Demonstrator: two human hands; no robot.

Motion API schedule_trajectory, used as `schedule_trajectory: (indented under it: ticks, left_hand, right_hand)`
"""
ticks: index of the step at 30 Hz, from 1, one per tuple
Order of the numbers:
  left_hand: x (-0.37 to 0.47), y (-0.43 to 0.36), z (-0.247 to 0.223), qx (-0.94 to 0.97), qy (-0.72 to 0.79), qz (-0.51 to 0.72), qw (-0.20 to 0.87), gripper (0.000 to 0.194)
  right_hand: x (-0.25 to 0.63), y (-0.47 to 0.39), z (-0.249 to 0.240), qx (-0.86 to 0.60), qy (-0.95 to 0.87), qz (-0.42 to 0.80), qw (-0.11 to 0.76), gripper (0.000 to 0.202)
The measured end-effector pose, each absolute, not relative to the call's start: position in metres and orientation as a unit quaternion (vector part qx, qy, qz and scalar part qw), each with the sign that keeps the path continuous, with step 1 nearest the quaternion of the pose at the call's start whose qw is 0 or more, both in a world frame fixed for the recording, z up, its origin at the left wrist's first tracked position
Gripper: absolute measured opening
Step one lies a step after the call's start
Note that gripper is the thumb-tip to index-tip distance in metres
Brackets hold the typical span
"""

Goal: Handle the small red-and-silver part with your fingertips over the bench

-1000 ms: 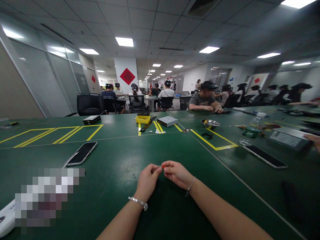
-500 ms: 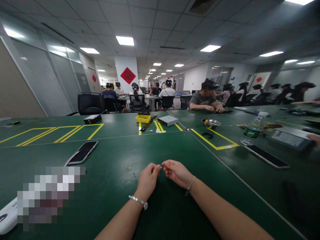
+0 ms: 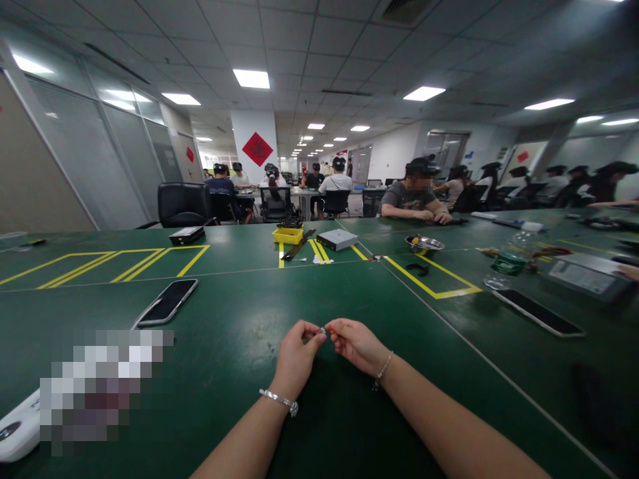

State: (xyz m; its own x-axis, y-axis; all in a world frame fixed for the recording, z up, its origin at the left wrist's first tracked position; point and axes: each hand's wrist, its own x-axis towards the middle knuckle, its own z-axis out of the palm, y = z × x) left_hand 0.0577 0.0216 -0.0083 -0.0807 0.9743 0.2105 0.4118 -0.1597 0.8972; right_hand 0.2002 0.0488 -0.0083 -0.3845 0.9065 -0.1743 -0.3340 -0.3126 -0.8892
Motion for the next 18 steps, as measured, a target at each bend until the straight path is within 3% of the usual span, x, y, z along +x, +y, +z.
schedule_trajectory:
  ticks: [18]
  left_hand:
    - [0.059,0.019,-0.009,0.659,0.556,0.473,0.181,0.008]
  right_hand:
    - [0.179,0.034,-0.009,-0.395,-0.366,0.681,0.496,0.024]
